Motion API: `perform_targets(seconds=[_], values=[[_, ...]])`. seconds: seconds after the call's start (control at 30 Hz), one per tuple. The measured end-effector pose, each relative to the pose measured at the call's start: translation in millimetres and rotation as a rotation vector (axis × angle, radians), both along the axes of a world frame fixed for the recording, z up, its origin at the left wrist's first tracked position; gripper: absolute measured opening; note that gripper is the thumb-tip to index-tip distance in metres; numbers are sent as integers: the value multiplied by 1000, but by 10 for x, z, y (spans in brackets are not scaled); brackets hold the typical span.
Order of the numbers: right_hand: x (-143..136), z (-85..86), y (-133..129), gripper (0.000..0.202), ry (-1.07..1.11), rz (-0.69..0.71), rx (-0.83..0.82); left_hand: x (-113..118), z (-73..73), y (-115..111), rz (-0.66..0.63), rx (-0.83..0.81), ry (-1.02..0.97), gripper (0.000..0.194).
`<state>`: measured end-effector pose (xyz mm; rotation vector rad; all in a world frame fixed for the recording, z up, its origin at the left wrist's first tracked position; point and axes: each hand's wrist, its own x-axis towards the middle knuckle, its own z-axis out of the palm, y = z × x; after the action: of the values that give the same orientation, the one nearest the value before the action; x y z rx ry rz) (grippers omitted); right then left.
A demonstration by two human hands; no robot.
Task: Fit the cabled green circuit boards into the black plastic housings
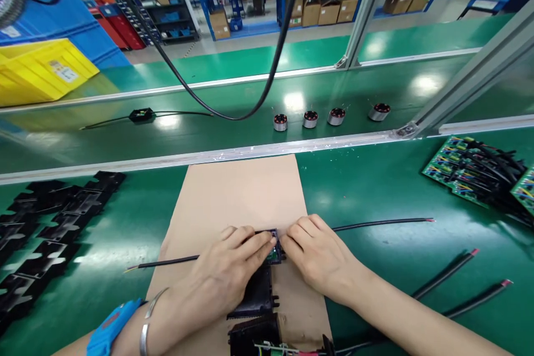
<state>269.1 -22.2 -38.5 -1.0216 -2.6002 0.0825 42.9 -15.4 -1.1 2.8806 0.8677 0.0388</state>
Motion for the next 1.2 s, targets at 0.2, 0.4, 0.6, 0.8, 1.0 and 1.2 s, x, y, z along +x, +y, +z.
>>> perform_targets(seconds=[0.2, 0.4, 0.6, 0.8, 1.0, 1.2], values=[[-55, 79, 32, 32, -18, 66, 14, 160, -32, -129, -19, 98, 69, 31], [-23, 2, 44, 29, -37, 125, 9, 92, 24, 19, 35, -70, -34, 45], [121, 72, 35, 21, 100, -8, -149, -260, 137, 203, 324, -307, -383, 39], [229, 215, 74, 18, 63, -85, -256, -216, 82, 205, 492, -349, -260, 36], [166, 150, 110, 18, 85, -78, -254, 46, 41, 204, 529, -353, -168, 23], [78, 233, 164, 20, 86, -112, -138, -34, 131, 237, 614, -459, -278, 14]])
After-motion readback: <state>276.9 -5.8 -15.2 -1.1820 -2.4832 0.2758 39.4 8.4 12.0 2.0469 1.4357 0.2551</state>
